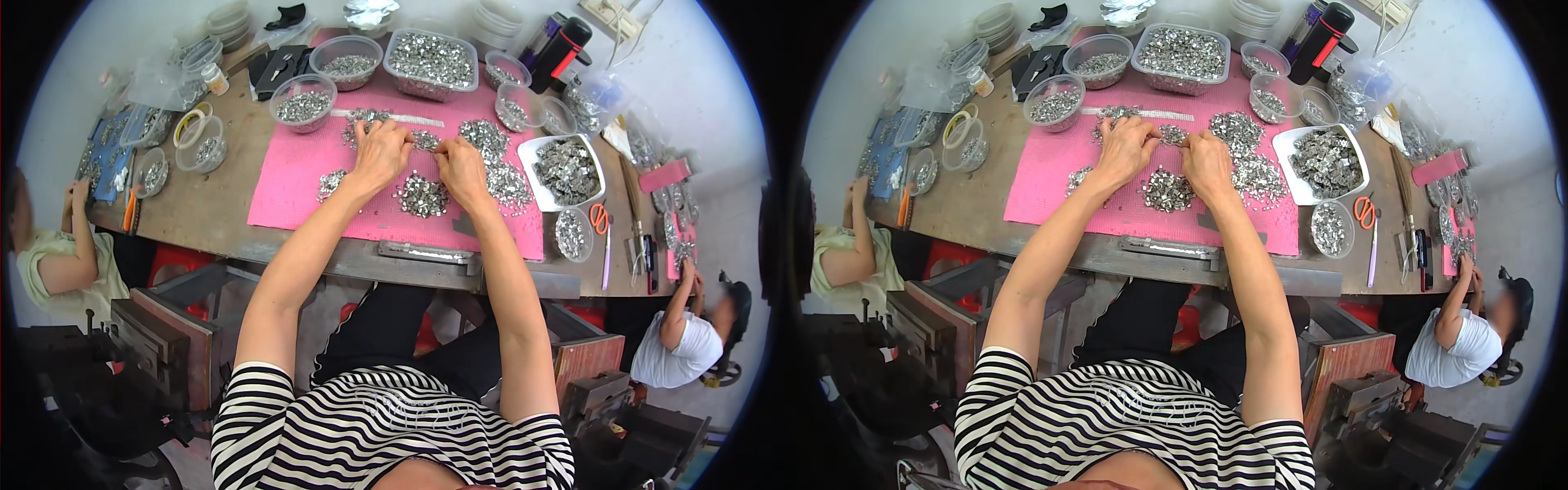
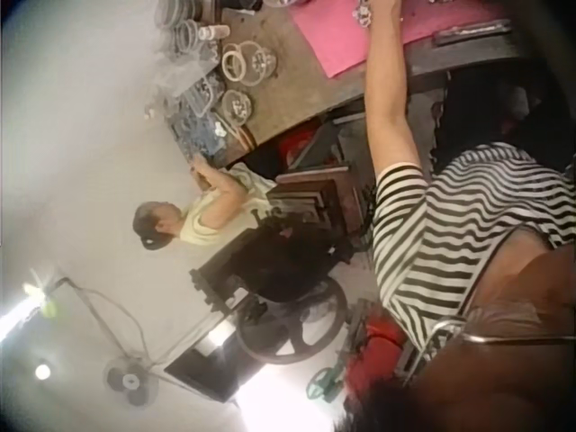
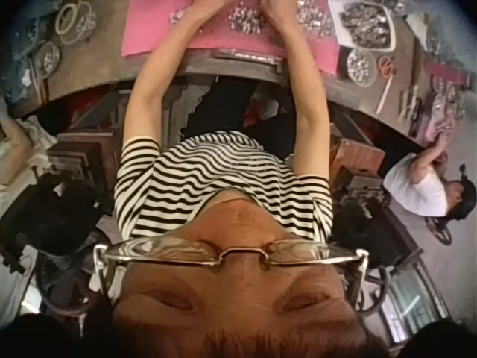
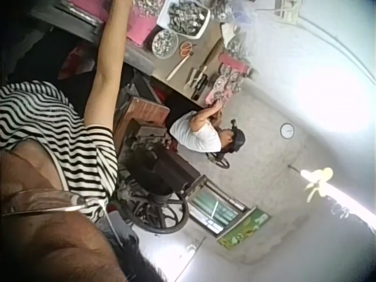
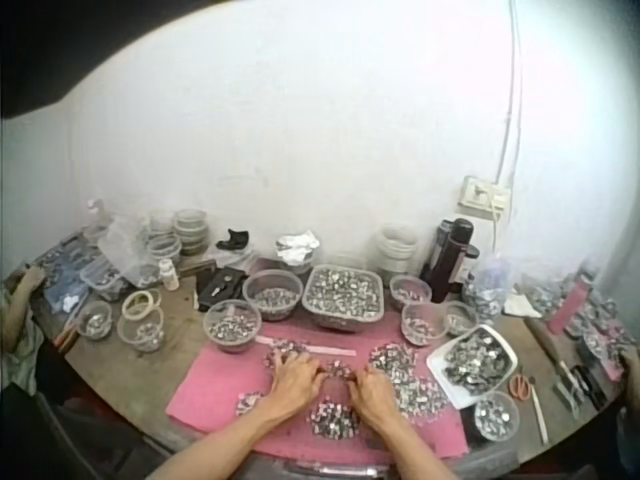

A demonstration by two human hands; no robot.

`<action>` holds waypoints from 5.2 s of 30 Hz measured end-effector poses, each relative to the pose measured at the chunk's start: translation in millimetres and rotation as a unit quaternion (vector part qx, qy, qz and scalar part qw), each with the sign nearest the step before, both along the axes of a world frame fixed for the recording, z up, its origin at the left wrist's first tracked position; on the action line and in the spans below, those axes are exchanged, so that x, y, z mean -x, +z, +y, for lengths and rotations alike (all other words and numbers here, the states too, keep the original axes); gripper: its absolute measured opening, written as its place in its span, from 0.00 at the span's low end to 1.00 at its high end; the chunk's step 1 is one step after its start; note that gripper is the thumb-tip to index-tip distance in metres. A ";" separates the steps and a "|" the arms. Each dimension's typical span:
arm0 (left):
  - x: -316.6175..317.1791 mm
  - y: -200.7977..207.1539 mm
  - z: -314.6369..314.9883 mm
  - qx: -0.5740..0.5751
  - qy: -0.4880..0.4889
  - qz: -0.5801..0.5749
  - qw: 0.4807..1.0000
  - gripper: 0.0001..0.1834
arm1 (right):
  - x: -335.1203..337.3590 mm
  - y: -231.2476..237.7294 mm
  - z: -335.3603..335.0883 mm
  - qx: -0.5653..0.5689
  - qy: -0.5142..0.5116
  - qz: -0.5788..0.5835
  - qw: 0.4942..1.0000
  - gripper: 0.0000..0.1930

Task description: The person arranges small metal components into a slotted jig by hand, presses the jig using a manual wheel press machine, and fits more metal pieces into the jig at the workbench.

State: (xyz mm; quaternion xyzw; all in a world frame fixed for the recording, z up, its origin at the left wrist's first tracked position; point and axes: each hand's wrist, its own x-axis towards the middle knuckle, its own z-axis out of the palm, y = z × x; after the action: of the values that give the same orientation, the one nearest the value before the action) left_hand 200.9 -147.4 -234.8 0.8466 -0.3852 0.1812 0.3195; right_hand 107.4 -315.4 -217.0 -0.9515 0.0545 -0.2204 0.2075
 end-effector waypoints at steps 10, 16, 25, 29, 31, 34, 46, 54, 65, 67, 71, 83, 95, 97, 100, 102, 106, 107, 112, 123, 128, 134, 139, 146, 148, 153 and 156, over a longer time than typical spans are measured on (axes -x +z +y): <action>9.5 3.0 -2.8 -0.003 0.015 -0.016 1.000 0.07 | 7.6 -2.8 0.4 0.003 0.007 -0.028 1.000 0.05; 5.6 3.5 -1.6 0.020 0.000 0.027 0.999 0.06 | 18.7 3.3 -3.5 -0.026 0.012 -0.047 0.999 0.04; -1.1 10.9 4.5 0.069 -0.025 0.103 0.992 0.05 | 75.9 25.8 1.1 -0.075 0.058 -0.034 0.995 0.04; -3.2 10.1 3.3 0.065 -0.034 0.089 0.993 0.06 | 99.6 27.0 15.4 -0.095 0.094 -0.003 0.991 0.06; -2.4 12.0 3.8 0.063 -0.041 0.085 0.994 0.06 | 108.5 29.7 19.7 -0.119 0.097 0.015 0.988 0.06; 0.9 19.3 6.9 0.085 -0.078 0.052 0.992 0.07 | 117.6 30.1 24.1 -0.115 0.082 0.066 0.988 0.03; -2.1 33.2 24.0 0.071 -0.079 0.027 0.994 0.07 | 122.1 22.4 27.6 -0.117 0.111 0.048 0.986 0.05; 71.7 35.1 75.8 -0.022 -0.173 0.023 0.984 0.05 | 130.8 22.4 25.0 -0.165 0.053 0.015 0.985 0.05; 83.9 13.2 76.6 -0.014 -0.140 0.003 0.990 0.04 | 178.2 18.5 49.5 -0.299 0.025 -0.037 0.953 0.03; 85.2 12.4 77.4 -0.011 -0.135 0.005 0.991 0.04 | 177.8 10.7 51.8 -0.277 0.017 -0.062 0.959 0.05; 91.3 17.5 79.3 -0.016 -0.112 0.047 0.992 0.03 | 177.4 8.1 55.6 -0.246 0.020 -0.090 0.965 0.05; 95.6 16.9 78.6 -0.038 -0.067 0.013 0.997 0.04 | 176.5 12.3 59.2 0.032 0.062 -0.144 0.987 0.10; 143.9 33.4 52.6 0.079 -0.196 0.173 0.962 0.03 | 187.3 -4.8 41.3 -0.319 -0.016 -0.092 0.943 0.07; 158.5 29.0 43.0 0.082 -0.201 0.173 0.961 0.03 | 187.1 -6.1 41.8 -0.317 -0.012 -0.099 0.943 0.07; 167.4 24.2 36.5 0.072 -0.195 0.137 0.969 0.05 | 188.2 -6.1 43.1 -0.316 -0.010 -0.105 0.943 0.07; 167.3 21.4 34.6 0.072 -0.193 0.125 0.970 0.06 | 188.8 -6.7 42.3 -0.316 -0.012 -0.105 0.943 0.07; 166.8 19.4 34.9 0.065 -0.194 0.104 0.973 0.06 | 187.6 -7.8 41.9 -0.313 -0.012 -0.109 0.943 0.07; 166.5 19.3 34.8 0.065 -0.195 0.104 0.973 0.06 | 187.3 -7.6 42.2 -0.314 -0.012 -0.110 0.943 0.07; 164.5 18.8 34.9 0.087 -0.199 0.059 0.974 0.07 | 184.4 -7.2 42.2 -0.313 -0.013 -0.114 0.943 0.06; 160.5 28.4 49.9 0.036 -0.204 0.031 0.978 0.07 | 188.4 -7.4 44.7 -0.280 -0.019 -0.123 0.952 0.06; 57.2 23.2 36.4 0.054 -0.088 0.028 0.994 0.07 | 189.0 -2.4 45.7 -0.294 -0.023 -0.114 0.949 0.06; 21.7 20.0 34.2 -0.060 -0.045 0.025 0.997 0.06 | 184.8 -5.4 46.2 -0.293 -0.024 -0.127 0.947 0.06; 14.9 15.7 22.8 -0.073 -0.058 -0.024 0.995 0.05 | 188.1 -6.0 44.8 -0.277 -0.029 -0.115 0.954 0.06; 11.6 31.1 -9.7 0.022 -0.068 -0.054 0.996 0.05 | 187.4 -7.1 46.6 -0.266 -0.026 -0.109 0.957 0.06; 39.0 37.5 -22.9 0.045 -0.142 -0.042 0.988 0.05 | 186.9 -7.0 45.4 -0.269 -0.031 -0.122 0.955 0.06; 87.1 35.6 -25.5 -0.083 -0.248 0.050 0.964 0.07 | 186.9 -5.9 46.5 -0.291 -0.035 -0.121 0.948 0.06; 90.7 30.9 -27.8 -0.112 -0.248 0.047 0.961 0.07 | 186.9 -5.0 47.3 -0.272 -0.027 -0.124 0.954 0.06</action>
State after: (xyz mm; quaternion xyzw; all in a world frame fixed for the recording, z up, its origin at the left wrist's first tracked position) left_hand 110.2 -175.2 -203.9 0.7626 -0.5853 0.0124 0.2751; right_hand -79.5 -268.1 -222.0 -0.8223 0.1122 -0.3187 0.4578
